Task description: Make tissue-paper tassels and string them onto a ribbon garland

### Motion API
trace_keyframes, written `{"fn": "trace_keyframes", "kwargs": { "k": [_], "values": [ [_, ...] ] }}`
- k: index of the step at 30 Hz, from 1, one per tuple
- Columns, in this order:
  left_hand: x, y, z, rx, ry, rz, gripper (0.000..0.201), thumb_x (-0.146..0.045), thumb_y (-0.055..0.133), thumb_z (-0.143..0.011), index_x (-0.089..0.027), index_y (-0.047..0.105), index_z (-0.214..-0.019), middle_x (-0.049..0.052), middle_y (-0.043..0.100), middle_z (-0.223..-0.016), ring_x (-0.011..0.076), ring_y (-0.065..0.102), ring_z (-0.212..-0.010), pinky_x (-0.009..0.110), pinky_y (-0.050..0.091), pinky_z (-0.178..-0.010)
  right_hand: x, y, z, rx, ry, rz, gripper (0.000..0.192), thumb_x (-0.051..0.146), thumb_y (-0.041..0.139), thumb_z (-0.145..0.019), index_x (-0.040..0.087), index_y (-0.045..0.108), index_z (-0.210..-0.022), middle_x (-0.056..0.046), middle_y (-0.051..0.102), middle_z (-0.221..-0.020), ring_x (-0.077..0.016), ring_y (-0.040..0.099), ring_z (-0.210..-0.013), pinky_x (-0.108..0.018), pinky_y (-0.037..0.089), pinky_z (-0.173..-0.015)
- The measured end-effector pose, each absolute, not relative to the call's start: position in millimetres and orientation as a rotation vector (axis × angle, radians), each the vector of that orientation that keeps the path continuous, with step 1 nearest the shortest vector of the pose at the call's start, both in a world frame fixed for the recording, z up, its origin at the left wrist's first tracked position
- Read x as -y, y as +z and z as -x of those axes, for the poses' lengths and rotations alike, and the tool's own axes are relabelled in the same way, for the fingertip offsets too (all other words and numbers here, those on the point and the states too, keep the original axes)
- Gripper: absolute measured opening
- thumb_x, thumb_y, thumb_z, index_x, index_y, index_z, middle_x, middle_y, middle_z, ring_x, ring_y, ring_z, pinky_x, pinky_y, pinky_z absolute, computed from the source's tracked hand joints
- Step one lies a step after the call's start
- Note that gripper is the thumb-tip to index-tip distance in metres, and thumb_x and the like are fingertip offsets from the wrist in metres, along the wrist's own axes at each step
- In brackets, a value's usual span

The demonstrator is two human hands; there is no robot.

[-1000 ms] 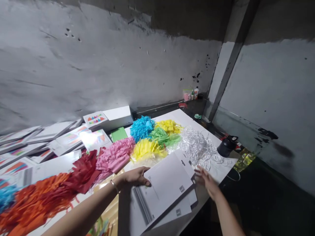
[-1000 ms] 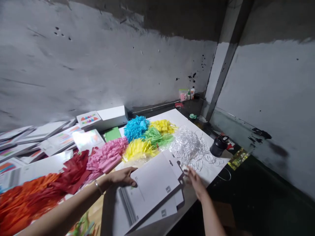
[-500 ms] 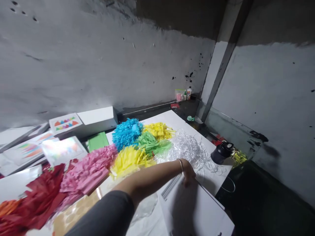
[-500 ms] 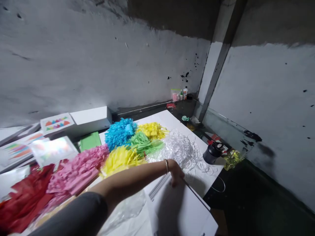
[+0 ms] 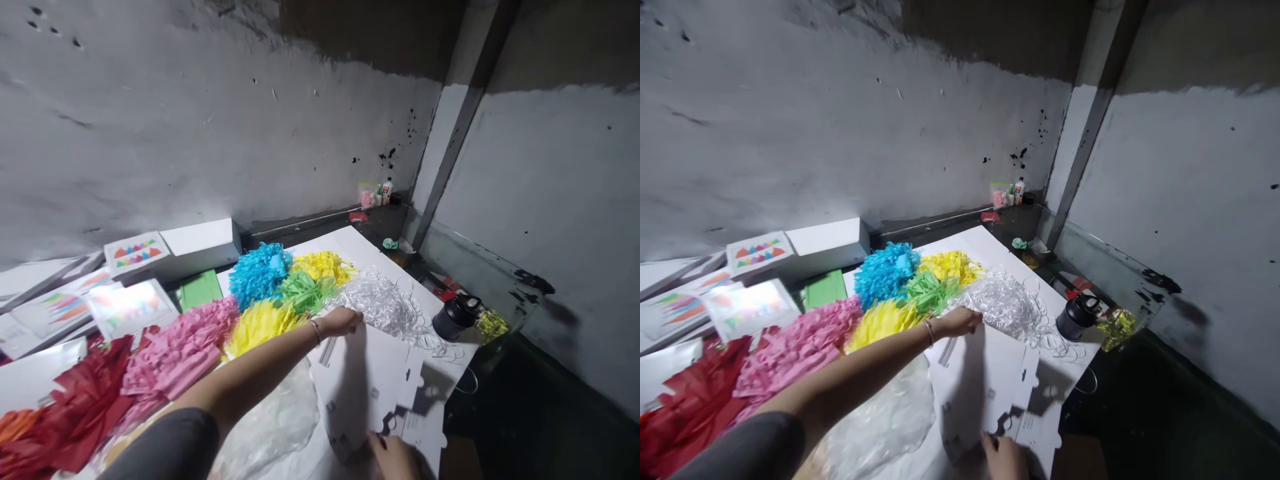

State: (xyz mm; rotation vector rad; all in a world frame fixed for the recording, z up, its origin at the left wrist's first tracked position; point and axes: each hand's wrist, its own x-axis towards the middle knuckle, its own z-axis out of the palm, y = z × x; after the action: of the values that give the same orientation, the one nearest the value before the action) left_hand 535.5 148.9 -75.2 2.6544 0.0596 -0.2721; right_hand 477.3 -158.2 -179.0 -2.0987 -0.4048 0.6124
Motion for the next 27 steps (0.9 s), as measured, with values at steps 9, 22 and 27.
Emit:
{"fn": "trace_keyframes", "kwargs": {
  "k": [9, 22, 27],
  "values": [
    [-117, 30, -378, -0.112, -0.205, -1.939, 0.031, -0.04, 0.071, -0.075, -0.018, 0.062, -0.096, 0.001, 0.067, -0.082, 0.018, 0.06, -0.067, 0.022, 0.043, -0.056, 167, -133, -468, 0.172, 0.364, 1.322, 0.094, 0.069, 0.072, -0.063, 0.024, 0.04, -0.14, -0.014, 0.062, -0.129, -0.0318, 0.058, -0.119, -0.043, 0.049, -0.095],
    [-61, 5, -129, -0.602, 0.14, -1.168, 0.044, -0.039, 0.079, -0.069, -0.015, 0.071, -0.105, 0.01, 0.074, -0.103, 0.0272, 0.067, -0.093, 0.035, 0.052, -0.082, 117, -42, -296, 0.98, -0.288, 1.544, 0.052, 0.026, 0.074, -0.078, 0.031, 0.056, -0.127, -0.009, 0.063, -0.125, -0.0299, 0.058, -0.115, -0.047, 0.048, -0.093],
    [-46, 6, -74, -0.611, 0.156, -0.953, 0.038, -0.029, 0.082, -0.058, -0.012, 0.074, -0.092, 0.009, 0.075, -0.084, 0.0244, 0.069, -0.075, 0.031, 0.051, -0.069, 90, 4, -260, 1.538, -0.357, 1.556, 0.037, 0.016, 0.062, -0.087, 0.034, 0.064, -0.119, -0.005, 0.067, -0.113, -0.0255, 0.058, -0.112, -0.047, 0.042, -0.097]
  ]
}}
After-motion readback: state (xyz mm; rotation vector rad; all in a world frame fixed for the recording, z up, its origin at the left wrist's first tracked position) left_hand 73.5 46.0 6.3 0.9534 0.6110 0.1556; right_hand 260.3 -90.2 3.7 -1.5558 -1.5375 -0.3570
